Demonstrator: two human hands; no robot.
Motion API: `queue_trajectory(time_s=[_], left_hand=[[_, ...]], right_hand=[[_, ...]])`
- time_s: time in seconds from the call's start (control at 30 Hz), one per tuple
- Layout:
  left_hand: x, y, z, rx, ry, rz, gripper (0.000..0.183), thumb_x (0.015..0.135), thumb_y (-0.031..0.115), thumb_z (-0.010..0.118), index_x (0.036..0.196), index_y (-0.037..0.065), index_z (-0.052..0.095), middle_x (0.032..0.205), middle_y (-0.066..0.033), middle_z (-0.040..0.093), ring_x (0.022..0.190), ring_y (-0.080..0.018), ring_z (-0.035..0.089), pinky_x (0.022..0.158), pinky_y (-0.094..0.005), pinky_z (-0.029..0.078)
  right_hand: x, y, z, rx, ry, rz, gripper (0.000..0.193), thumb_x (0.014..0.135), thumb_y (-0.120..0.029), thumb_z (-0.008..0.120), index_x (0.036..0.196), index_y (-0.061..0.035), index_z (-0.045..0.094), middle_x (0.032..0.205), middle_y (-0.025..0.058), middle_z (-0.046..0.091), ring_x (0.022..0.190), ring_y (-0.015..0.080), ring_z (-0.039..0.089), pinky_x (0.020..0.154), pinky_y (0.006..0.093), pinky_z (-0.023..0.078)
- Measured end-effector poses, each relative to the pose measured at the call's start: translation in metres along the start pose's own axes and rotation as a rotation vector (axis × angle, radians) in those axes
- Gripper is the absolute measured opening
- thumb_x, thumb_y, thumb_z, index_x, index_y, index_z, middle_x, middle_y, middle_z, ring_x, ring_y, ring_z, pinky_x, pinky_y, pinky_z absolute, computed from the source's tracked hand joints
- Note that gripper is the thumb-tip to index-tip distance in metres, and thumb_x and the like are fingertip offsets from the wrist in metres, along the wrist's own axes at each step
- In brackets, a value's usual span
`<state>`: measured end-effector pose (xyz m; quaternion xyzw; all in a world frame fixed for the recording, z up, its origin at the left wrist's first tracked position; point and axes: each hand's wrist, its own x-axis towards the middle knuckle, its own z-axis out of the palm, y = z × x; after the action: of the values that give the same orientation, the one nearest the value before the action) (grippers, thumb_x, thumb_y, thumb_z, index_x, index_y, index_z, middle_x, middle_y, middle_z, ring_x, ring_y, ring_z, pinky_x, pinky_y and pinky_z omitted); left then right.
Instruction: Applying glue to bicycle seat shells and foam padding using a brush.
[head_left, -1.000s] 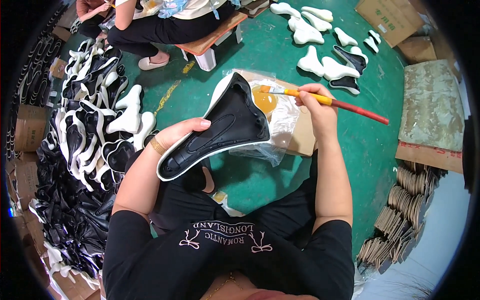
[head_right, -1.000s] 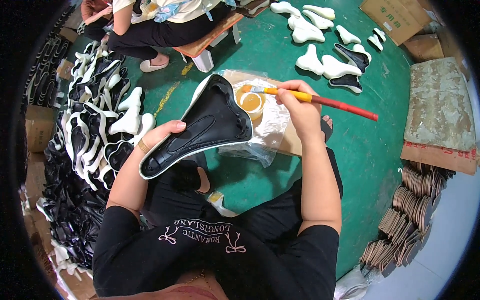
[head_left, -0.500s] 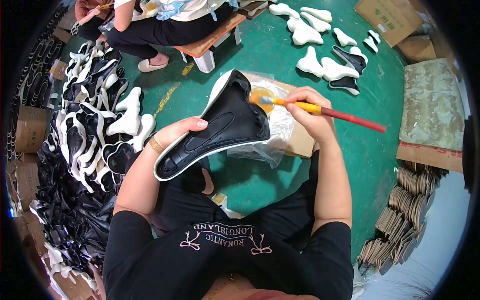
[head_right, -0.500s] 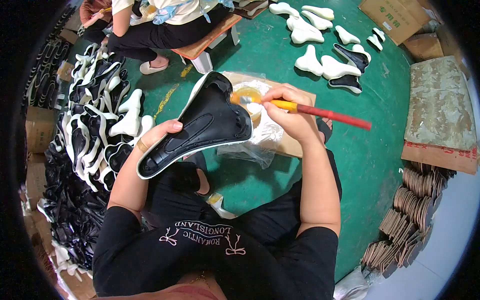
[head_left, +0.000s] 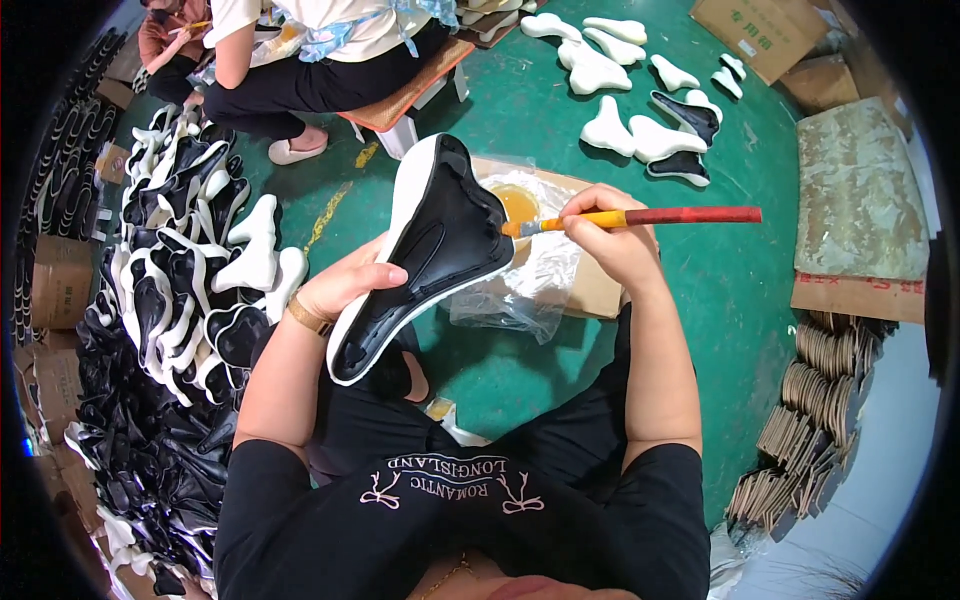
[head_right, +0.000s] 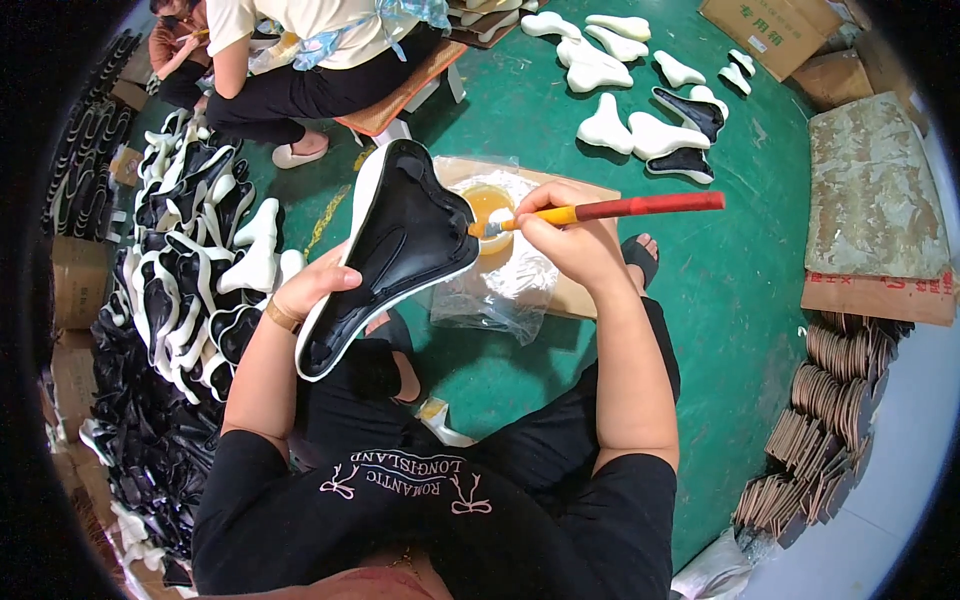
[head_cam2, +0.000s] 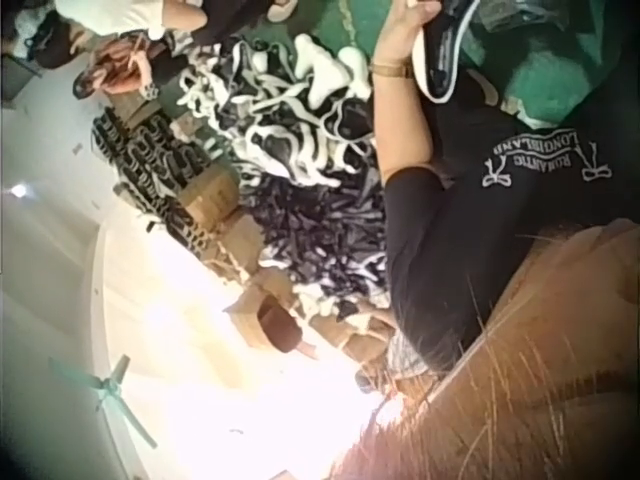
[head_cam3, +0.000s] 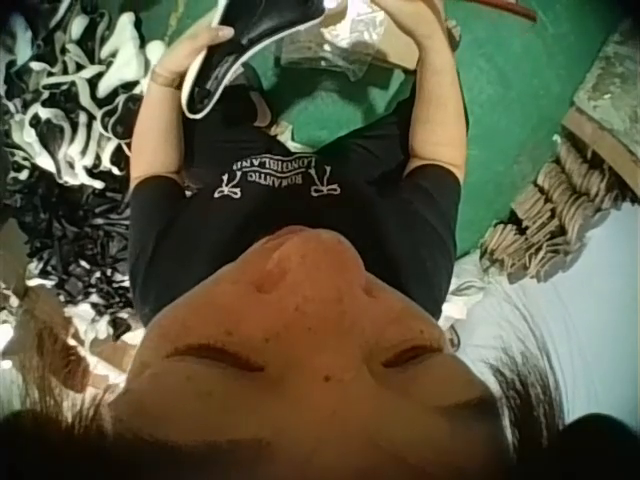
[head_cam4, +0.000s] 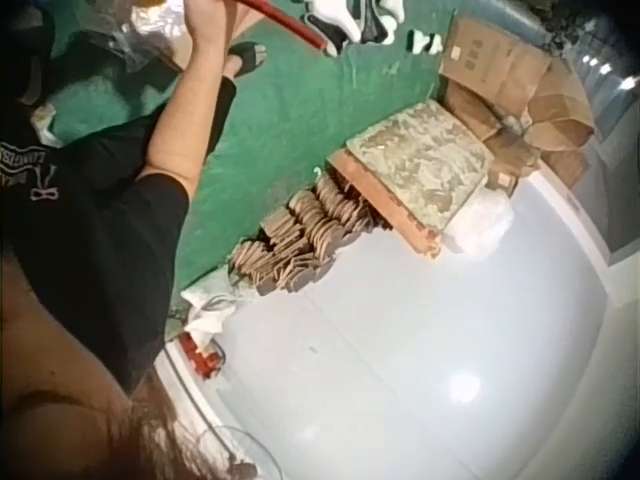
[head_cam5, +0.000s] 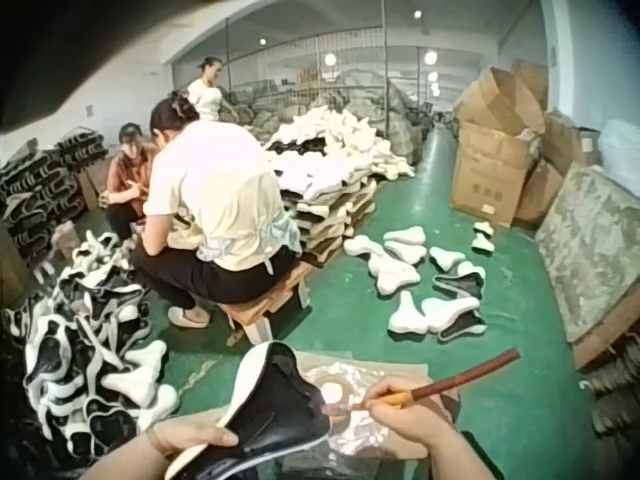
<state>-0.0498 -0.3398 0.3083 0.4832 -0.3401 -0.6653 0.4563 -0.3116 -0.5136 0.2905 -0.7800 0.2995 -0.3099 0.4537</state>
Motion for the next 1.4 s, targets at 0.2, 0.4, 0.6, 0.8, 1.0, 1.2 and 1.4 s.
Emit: queue_trajectory(time_s=[0.2, 0.4, 0.6, 0.8, 1.0, 1.2, 1.4], left_hand=[[0.007, -0.008, -0.014, 0.153, -0.006, 0.024, 0.08, 0.074, 0.018, 0.067, 0.14, -0.001, 0.026, 0.124, -0.0115, 0.049, 0.1, -0.0165, 0.055, 0.083, -0.029, 0.049], [0.014, -0.016, -0.017, 0.258, 0.051, 0.087, 0.08, 0.073, 0.017, 0.069, 0.141, 0.001, 0.03, 0.135, -0.0073, 0.041, 0.124, -0.0164, 0.037, 0.105, -0.0291, 0.028], [0.015, -0.014, -0.019, 0.354, 0.117, 0.162, 0.082, 0.071, 0.02, 0.072, 0.14, 0.001, 0.031, 0.133, -0.0078, 0.044, 0.123, -0.0165, 0.038, 0.105, -0.0297, 0.028], [0.013, -0.01, -0.02, 0.3, 0.07, 0.14, 0.082, 0.07, 0.018, 0.071, 0.14, 0.001, 0.031, 0.133, -0.0072, 0.044, 0.123, -0.0166, 0.038, 0.105, -0.0298, 0.028], [0.011, -0.003, -0.017, 0.498, 0.032, 0.161, 0.083, 0.067, 0.017, 0.07, 0.14, 0.002, 0.033, 0.132, -0.0073, 0.045, 0.122, -0.0167, 0.04, 0.105, -0.0303, 0.029], [0.015, -0.009, -0.008, 0.622, 0.12, 0.222, 0.089, 0.065, 0.017, 0.074, 0.142, 0.003, 0.032, 0.134, -0.0087, 0.045, 0.123, -0.0175, 0.042, 0.103, -0.0308, 0.033], [0.034, -0.023, 0.001, 0.481, 0.175, 0.312, 0.093, 0.067, 0.024, 0.081, 0.143, 0.005, 0.03, 0.136, -0.0086, 0.043, 0.124, -0.0183, 0.041, 0.103, -0.0322, 0.033]], right_hand=[[0.006, 0.005, 0.005, -0.014, 0.111, 0.039, 0.009, 0.074, -0.009, 0.064, 0.078, -0.0002, 0.065, 0.078, 0.0058, 0.064, 0.069, 0.0125, 0.059, 0.062, 0.0253, 0.047], [0.006, 0.045, 0.031, -0.087, 0.058, 0.189, 0.015, 0.079, -0.014, 0.064, 0.086, -0.001, 0.066, 0.079, 0.0061, 0.064, 0.074, 0.0109, 0.06, 0.064, 0.0256, 0.047], [0.013, 0.029, 0.011, 0.249, 0.219, 0.154, 0.007, 0.076, -0.005, 0.063, 0.081, 0.0002, 0.062, 0.076, 0.0037, 0.062, 0.067, 0.0092, 0.057, 0.06, 0.0228, 0.046], [0.01, 0.014, 0.009, 0.403, 0.092, 0.224, 0.005, 0.08, -0.003, 0.061, 0.084, -0.0001, 0.061, 0.075, 0.0042, 0.061, 0.068, 0.0091, 0.057, 0.064, 0.0225, 0.046], [0.012, 0.007, 0.009, 0.069, 0.138, 0.011, 0.006, 0.078, -0.005, 0.063, 0.081, 0.0005, 0.062, 0.076, 0.0035, 0.061, 0.069, 0.0085, 0.057, 0.063, 0.0222, 0.047], [0.004, 0.002, 0.008, 0.232, -0.004, 0.118, 0.007, 0.076, -0.005, 0.063, 0.081, 0.0005, 0.061, 0.077, 0.0044, 0.061, 0.069, 0.0092, 0.058, 0.062, 0.0228, 0.048], [-0.004, -0.007, 0.029, 0.256, -0.06, 0.096, 0.008, 0.077, -0.007, 0.065, 0.081, -0.0009, 0.062, 0.077, 0.0034, 0.062, 0.07, 0.0101, 0.057, 0.064, 0.024, 0.046]])
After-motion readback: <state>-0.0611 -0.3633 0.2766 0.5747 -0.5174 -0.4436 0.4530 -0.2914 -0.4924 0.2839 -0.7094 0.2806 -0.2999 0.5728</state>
